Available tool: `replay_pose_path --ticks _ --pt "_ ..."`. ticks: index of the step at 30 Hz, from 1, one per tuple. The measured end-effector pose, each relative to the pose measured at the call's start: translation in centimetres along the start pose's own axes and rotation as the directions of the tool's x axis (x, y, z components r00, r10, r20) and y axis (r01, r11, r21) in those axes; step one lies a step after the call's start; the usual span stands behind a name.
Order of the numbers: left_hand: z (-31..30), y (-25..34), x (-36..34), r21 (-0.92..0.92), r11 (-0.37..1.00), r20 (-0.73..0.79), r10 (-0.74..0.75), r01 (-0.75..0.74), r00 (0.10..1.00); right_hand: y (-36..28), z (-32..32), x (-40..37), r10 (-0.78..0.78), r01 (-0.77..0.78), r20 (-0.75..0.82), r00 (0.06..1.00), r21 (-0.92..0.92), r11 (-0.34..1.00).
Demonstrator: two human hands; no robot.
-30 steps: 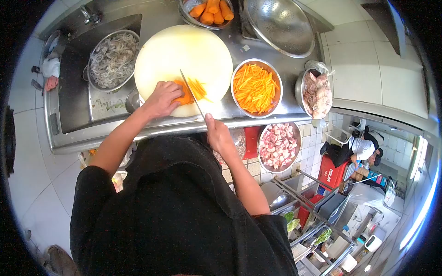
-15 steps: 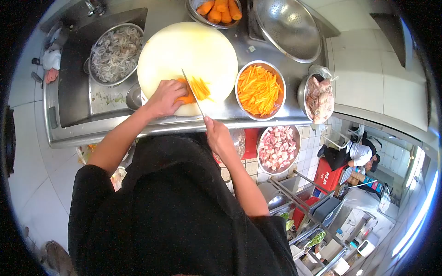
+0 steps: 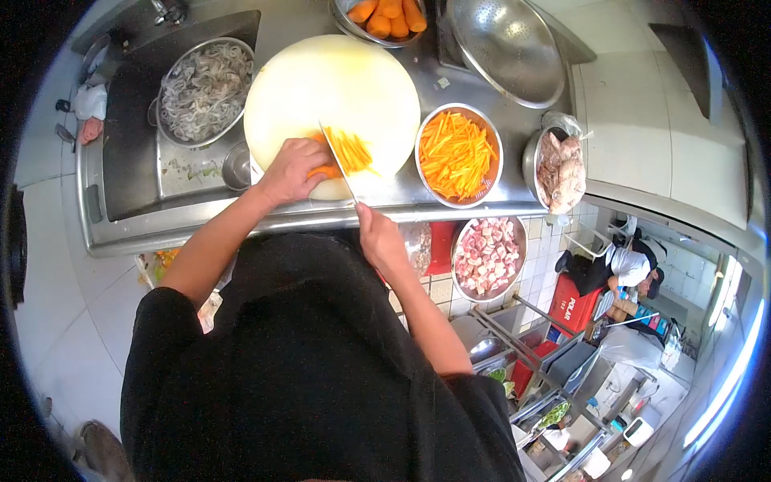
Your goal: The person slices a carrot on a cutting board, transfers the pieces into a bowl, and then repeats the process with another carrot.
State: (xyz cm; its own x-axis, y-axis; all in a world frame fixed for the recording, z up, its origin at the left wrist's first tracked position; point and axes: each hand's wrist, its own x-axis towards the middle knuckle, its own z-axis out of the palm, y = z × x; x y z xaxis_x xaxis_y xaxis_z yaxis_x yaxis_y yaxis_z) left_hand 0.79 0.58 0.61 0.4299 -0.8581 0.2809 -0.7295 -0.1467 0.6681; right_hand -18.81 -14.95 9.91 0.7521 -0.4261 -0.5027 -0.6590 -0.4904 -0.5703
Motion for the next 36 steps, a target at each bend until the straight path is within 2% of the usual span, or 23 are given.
replay_pose_path --ticks 2,5,7,9,14,17,20,23,26,29,33,36 --pt "-0.5 0.0 0.1 -0.009 0.999 0.050 -0.035 0.036 0.998 -1.4 -0.5 0.3 0.093 -0.093 0.057 0.994 0.011 0.996" --pt "-0.6 0.2 0.1 -0.007 0.999 0.023 -0.034 0.034 0.999 -1.8 -1.9 0.0 0.159 -0.165 0.113 0.981 0.044 0.985" --pt "-0.5 0.1 0.0 -0.014 1.000 -0.037 -0.002 0.001 0.999 -1.3 -1.8 -1.1 0.161 -0.167 0.105 0.981 0.053 0.985" --pt "-0.1 0.0 -0.3 -0.036 0.999 -0.042 -0.001 0.000 0.999 -0.3 -0.5 -0.7 0.050 -0.050 0.022 0.999 0.013 0.999" --pt "-0.7 -0.4 0.0 -0.040 0.999 0.010 0.003 -0.003 1.000 -0.9 -0.6 0.8 0.118 -0.125 0.101 0.988 0.065 0.990" --pt "-1.4 -0.3 -0.5 -0.037 0.999 -0.120 0.027 -0.032 0.992 -0.4 0.0 0.8 0.148 -0.157 0.097 0.984 0.098 0.983" --pt "-2.0 -0.4 -0.8 -0.012 1.000 0.046 -0.015 0.015 0.999 -0.7 -0.1 0.8 0.172 -0.184 0.108 0.979 0.108 0.977" --pt "-1.9 -0.7 -0.6 0.044 0.999 0.076 0.006 -0.009 0.997 -2.6 -1.9 -0.3 0.227 -0.241 0.152 0.962 0.080 0.967" --pt "-1.8 -0.9 -0.4 0.094 0.995 0.094 0.032 -0.041 0.995 -2.3 -2.3 -2.0 0.206 -0.222 0.143 0.968 0.109 0.969" --pt "-1.9 -0.5 -0.3 0.094 0.995 0.139 -0.041 0.028 0.989 -0.9 -0.3 -1.4 0.030 -0.030 0.009 1.000 -0.004 1.000" --pt "-1.9 -0.4 -0.4 0.048 0.998 0.120 -0.043 0.037 0.992 -1.5 0.8 1.3 0.108 -0.113 0.083 0.991 0.047 0.993" --pt "-1.6 -1.0 -0.6 0.031 0.999 0.091 -0.030 0.027 0.995 -2.2 -1.1 0.0 0.194 -0.195 0.138 0.971 -0.007 0.981"
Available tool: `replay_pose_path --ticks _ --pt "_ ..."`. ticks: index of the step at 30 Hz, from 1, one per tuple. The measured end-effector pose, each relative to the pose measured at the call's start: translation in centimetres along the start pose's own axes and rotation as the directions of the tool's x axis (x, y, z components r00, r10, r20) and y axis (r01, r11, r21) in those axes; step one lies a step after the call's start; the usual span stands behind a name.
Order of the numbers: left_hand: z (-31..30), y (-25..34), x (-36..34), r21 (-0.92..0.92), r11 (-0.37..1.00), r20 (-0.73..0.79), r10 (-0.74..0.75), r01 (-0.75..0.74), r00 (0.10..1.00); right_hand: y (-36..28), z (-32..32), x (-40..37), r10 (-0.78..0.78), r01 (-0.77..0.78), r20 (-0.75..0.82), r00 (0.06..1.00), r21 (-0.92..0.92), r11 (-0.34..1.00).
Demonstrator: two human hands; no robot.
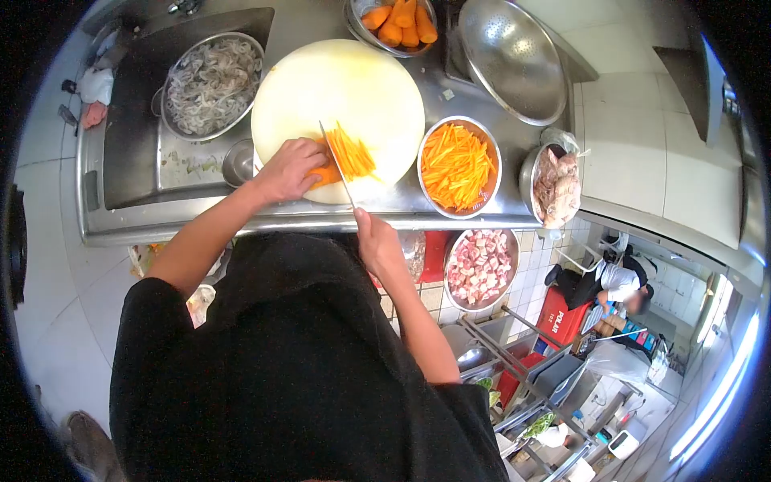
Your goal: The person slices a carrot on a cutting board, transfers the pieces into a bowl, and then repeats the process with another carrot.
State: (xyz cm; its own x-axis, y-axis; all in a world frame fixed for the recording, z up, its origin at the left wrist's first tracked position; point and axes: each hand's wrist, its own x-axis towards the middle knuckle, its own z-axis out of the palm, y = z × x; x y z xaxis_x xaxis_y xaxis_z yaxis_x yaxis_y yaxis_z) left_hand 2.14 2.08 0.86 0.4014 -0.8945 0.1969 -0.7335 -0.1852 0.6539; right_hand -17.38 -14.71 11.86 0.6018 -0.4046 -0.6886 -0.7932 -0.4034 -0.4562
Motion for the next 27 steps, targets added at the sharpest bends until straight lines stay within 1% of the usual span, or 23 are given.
replay_pose_path --ticks 1,2,4,5,8,11,14,15,17,18,20,22,24,25,26,27 --pt "0.2 0.0 -0.1 -0.003 1.000 -0.020 0.008 -0.008 1.000 0.3 -0.1 -1.2 -0.082 0.085 -0.059 0.995 0.043 0.996" --pt "0.3 0.0 -0.1 -0.006 1.000 -0.042 0.017 -0.017 0.999 0.7 0.2 -0.7 -0.108 0.109 -0.070 0.992 0.009 0.994" --pt "0.1 0.3 -0.2 -0.034 0.999 -0.031 -0.014 0.013 0.999 1.5 1.3 -0.1 -0.151 0.147 -0.092 0.984 -0.053 0.988" --pt "-0.1 0.5 -0.1 -0.046 0.999 -0.026 -0.024 0.023 0.999 1.4 1.8 0.5 -0.167 0.165 -0.109 0.980 -0.035 0.986" --pt "0.3 0.1 -0.2 -0.043 0.999 -0.078 0.016 -0.019 0.997 0.0 1.4 1.0 -0.115 0.114 -0.091 0.989 -0.024 0.993" --pt "0.8 -0.3 -0.4 -0.047 0.997 -0.119 0.051 -0.057 0.992 -0.2 0.2 -0.8 -0.027 0.028 -0.032 0.999 0.032 0.999" --pt "0.1 0.3 -0.5 -0.065 0.998 -0.106 0.015 -0.022 0.994 1.0 1.4 -0.9 -0.159 0.155 -0.098 0.982 -0.052 0.987" --pt "0.4 0.5 -0.5 -0.075 0.997 -0.086 0.011 -0.018 0.996 0.9 1.9 0.2 -0.144 0.138 -0.085 0.986 -0.072 0.988" --pt "0.0 0.3 -0.4 -0.073 0.997 -0.063 0.001 -0.006 0.998 0.8 1.6 0.6 -0.137 0.134 -0.091 0.986 -0.036 0.990" --pt "0.2 0.2 -0.3 -0.074 0.997 -0.081 0.017 -0.023 0.997 0.1 1.4 0.4 -0.133 0.132 -0.095 0.986 -0.016 0.991" --pt "0.6 -0.2 -0.6 -0.076 0.996 -0.123 0.027 -0.036 0.992 0.3 0.3 -0.7 -0.069 0.070 -0.041 0.997 0.038 0.997" --pt "0.4 0.0 -0.8 -0.067 0.997 -0.127 0.020 -0.028 0.992 0.8 0.6 -0.9 -0.070 0.071 -0.023 0.997 0.033 0.997" --pt "0.8 -0.1 -0.8 -0.093 0.995 -0.130 0.017 -0.030 0.991 1.6 1.7 -0.5 -0.143 0.142 -0.063 0.988 -0.025 0.990" --pt "1.0 -0.2 -0.9 -0.122 0.992 -0.129 0.018 -0.034 0.991 1.1 2.0 0.2 -0.124 0.120 -0.070 0.990 -0.052 0.991" --pt "0.9 -0.5 -0.6 -0.135 0.990 -0.138 0.023 -0.042 0.990 1.0 2.0 0.6 -0.123 0.121 -0.076 0.989 -0.038 0.992" --pt "0.6 -0.6 -0.6 -0.106 0.994 -0.123 0.025 -0.039 0.992 1.2 2.2 1.0 -0.121 0.120 -0.083 0.989 -0.017 0.993"
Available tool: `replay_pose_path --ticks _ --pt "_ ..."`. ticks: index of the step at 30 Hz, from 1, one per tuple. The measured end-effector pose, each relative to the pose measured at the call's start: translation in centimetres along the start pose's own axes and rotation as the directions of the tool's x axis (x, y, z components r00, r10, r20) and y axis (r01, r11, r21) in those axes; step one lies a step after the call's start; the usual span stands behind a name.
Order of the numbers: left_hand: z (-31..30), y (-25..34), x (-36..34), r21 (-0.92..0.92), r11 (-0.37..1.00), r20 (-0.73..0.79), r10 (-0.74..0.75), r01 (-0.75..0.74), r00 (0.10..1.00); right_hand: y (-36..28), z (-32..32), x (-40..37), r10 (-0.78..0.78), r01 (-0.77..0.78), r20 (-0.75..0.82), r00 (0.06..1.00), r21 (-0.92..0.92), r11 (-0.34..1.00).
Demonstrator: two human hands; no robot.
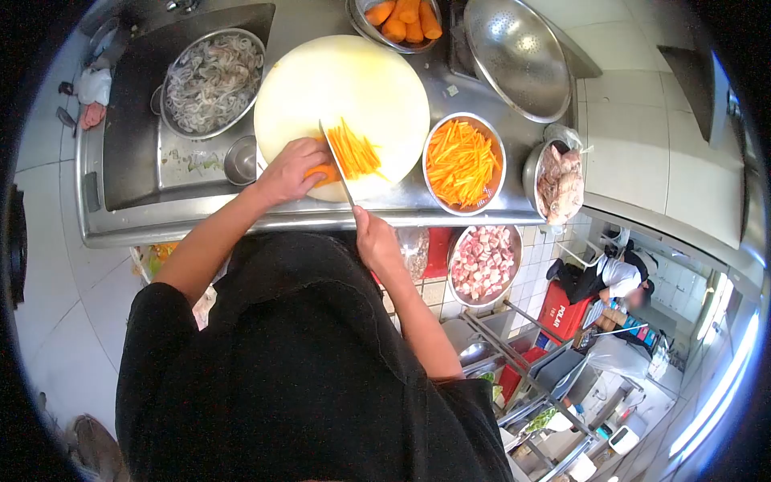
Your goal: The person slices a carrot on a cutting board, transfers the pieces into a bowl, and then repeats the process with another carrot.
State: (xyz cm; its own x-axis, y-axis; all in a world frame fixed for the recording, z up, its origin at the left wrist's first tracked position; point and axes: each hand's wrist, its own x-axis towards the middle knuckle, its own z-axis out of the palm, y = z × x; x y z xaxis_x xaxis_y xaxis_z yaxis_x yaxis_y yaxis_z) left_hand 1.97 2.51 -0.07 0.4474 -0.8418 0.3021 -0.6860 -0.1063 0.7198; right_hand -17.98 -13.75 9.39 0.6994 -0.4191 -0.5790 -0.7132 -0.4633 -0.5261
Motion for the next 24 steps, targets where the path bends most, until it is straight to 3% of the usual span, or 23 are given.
replay_pose_path --ticks 5,8,11,12,16,24 --pt "-0.8 0.7 -0.6 0.071 0.997 -0.010 0.012 -0.011 1.000 2.0 0.8 0.7 -0.050 0.051 -0.034 0.998 0.027 0.998" --pt "-0.9 0.8 -1.1 0.049 0.998 -0.002 0.029 -0.028 1.000 -0.1 -1.6 0.3 0.254 -0.273 0.167 0.953 0.107 0.956" --pt "-1.4 1.1 -0.9 0.055 0.998 0.038 0.008 -0.010 0.999 1.0 -1.7 -0.3 0.178 -0.179 0.031 0.984 0.067 0.981" --pt "-1.5 1.3 -0.7 0.057 0.998 0.052 -0.004 0.001 0.999 -1.8 -3.3 -1.3 0.266 -0.276 0.103 0.959 0.103 0.956" --pt "-1.6 1.3 -0.4 0.096 0.995 0.093 -0.023 0.014 0.995 -0.7 -2.3 -1.5 0.118 -0.121 0.046 0.992 0.073 0.990" --pt "-1.5 1.2 -0.2 0.145 0.989 0.125 -0.034 0.015 0.992 -0.4 -1.8 -3.1 0.130 -0.135 0.090 0.987 0.050 0.990"
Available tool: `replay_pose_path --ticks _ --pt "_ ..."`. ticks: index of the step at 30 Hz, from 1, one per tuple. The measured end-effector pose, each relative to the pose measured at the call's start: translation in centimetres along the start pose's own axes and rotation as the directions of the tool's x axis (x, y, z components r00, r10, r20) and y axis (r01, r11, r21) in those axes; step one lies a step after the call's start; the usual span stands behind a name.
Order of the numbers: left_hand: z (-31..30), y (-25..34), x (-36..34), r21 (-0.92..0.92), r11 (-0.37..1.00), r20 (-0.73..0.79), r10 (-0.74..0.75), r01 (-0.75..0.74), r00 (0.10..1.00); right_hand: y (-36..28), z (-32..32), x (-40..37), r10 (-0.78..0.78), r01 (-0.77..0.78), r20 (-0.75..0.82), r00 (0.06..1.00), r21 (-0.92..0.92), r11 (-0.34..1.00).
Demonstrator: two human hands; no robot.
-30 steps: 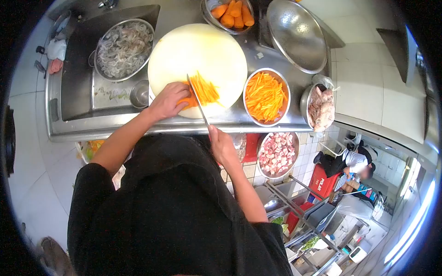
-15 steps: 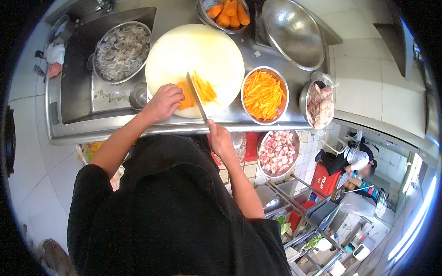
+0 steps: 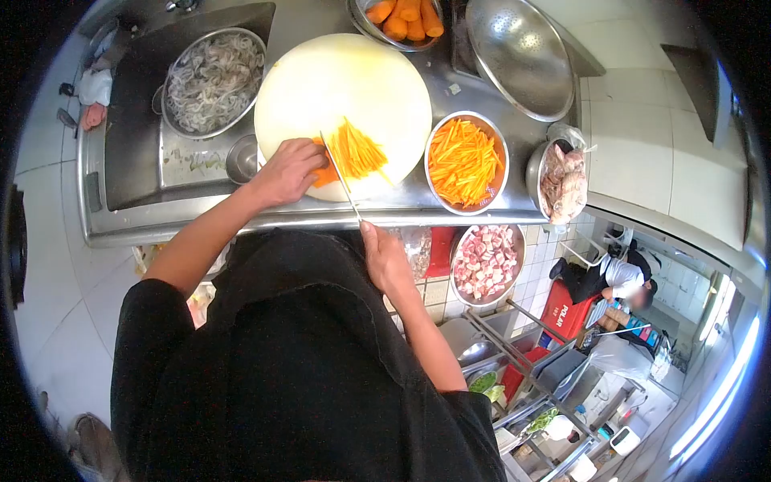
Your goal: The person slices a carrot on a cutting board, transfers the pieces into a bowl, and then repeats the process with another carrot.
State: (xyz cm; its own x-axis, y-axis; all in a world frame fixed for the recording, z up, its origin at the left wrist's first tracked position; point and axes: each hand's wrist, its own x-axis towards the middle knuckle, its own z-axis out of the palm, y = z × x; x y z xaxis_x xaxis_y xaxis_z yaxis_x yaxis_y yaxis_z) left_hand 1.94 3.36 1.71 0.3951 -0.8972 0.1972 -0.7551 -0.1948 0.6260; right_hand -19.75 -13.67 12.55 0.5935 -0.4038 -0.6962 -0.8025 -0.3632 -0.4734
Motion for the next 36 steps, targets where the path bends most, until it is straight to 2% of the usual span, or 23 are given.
replay_pose_path --ticks 3,6,11,12,18,21,23,25,30,33,36 --pt "0.0 0.1 -0.1 -0.014 1.000 -0.039 0.000 0.000 0.999 0.2 1.9 2.8 -0.152 0.150 -0.069 0.986 -0.037 0.988" --pt "0.2 -0.4 -0.1 -0.063 0.998 -0.001 -0.008 0.008 1.000 -1.3 1.4 3.0 -0.081 0.080 -0.051 0.995 -0.010 0.997" --pt "0.5 -0.5 -0.4 -0.052 0.999 -0.063 -0.010 0.007 0.998 -1.2 -0.1 0.3 -0.034 0.034 -0.003 0.999 -0.004 0.999" --pt "0.5 -0.6 -0.4 -0.074 0.997 -0.049 -0.025 0.022 0.998 0.2 1.1 1.2 -0.133 0.125 -0.092 0.987 -0.090 0.988" --pt "0.5 -0.4 -0.3 -0.081 0.997 -0.092 0.001 -0.009 0.996 -2.0 0.8 2.1 -0.038 0.039 -0.028 0.999 0.012 0.999" --pt "0.5 -0.4 -0.6 -0.092 0.996 -0.102 -0.003 -0.007 0.995 -0.8 0.6 1.3 -0.077 0.077 -0.033 0.996 -0.003 0.997" --pt "0.8 -0.3 -0.8 -0.115 0.993 -0.085 -0.010 0.000 0.996 0.0 1.9 2.0 -0.183 0.182 -0.081 0.980 -0.020 0.983" --pt "0.9 -0.6 -0.7 -0.124 0.992 -0.077 -0.021 0.011 0.997 -1.1 1.6 2.7 -0.127 0.124 -0.053 0.990 -0.061 0.990" --pt "0.7 -0.4 -0.7 -0.108 0.994 -0.122 0.003 -0.016 0.993 -1.8 0.2 0.7 -0.062 0.062 -0.022 0.998 -0.010 0.998" --pt "0.7 -0.6 -0.7 -0.126 0.992 -0.130 0.010 -0.026 0.992 -0.3 1.3 1.3 -0.135 0.126 -0.063 0.989 -0.127 0.984" --pt "0.8 -0.7 -0.6 -0.142 0.989 -0.148 0.026 -0.047 0.989 -0.8 1.7 2.3 -0.126 0.124 -0.046 0.991 -0.047 0.991"
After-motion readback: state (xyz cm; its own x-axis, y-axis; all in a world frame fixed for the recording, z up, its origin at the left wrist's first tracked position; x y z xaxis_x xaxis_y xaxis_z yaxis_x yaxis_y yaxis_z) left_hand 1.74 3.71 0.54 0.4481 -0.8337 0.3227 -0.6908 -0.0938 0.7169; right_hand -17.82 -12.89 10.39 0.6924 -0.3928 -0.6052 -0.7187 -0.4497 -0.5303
